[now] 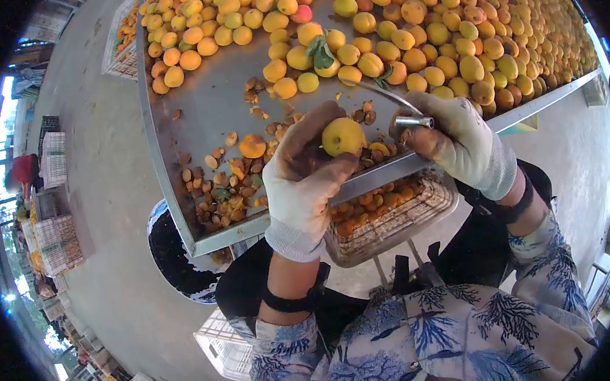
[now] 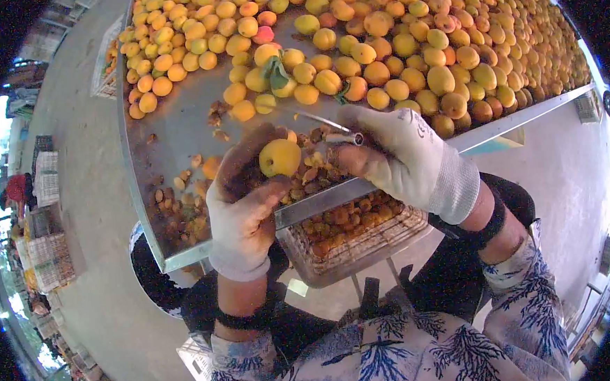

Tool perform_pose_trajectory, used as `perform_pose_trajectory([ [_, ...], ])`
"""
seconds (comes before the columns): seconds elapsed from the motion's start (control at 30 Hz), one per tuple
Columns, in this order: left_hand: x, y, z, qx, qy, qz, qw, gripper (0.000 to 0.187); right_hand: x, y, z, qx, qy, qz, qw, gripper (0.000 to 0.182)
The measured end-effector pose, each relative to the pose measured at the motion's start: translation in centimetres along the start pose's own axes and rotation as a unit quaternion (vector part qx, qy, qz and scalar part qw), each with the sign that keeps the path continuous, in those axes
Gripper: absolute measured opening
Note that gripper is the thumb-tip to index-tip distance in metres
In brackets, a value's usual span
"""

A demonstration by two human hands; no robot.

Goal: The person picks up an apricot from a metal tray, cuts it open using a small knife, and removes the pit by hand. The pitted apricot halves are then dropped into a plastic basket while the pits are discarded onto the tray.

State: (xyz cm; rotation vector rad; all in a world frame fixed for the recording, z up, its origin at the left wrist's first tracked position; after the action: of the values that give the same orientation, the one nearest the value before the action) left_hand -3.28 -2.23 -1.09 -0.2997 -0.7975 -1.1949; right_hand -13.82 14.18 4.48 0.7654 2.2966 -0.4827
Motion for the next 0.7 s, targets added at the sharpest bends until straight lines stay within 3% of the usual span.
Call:
perform_pose_trajectory([
  [0.07,0.1,0.0,0.0,-0.003,-0.022,0.001,1.0,0.059,0.7,0.1,0.7,-0.07,-0.014,0.019,0.997,0.031],
  [0.27,0.4,0.1,0.4,-0.019,-0.039,-0.013,0.999,0.063,0.5,0.4,1.1,-0.139,0.023,-0.034,0.989,0.03],
  [0.43,0.5,0.2,0.8,-0.102,-0.036,-0.028,0.994,0.067,1.3,0.6,1.9,-0.159,-0.014,-0.054,0.986,0.03],
  [0.7,0.6,0.2,0.3,-0.133,-0.047,-0.027,0.99,0.063,1.2,0.7,2.4,-0.174,-0.007,-0.049,0.984,0.031],
])
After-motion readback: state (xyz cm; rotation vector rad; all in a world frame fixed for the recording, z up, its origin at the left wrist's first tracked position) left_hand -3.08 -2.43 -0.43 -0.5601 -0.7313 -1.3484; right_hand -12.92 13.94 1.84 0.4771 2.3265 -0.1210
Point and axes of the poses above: each hand's wrist, its own y-axis away from the middle knuckle, its own z-axis out of the palm, x = y × z, the point moved 5 cm from there along -y, towards the middle knuckle, and after that the axes turned 13 degrees about y, right-handed, at the moved point
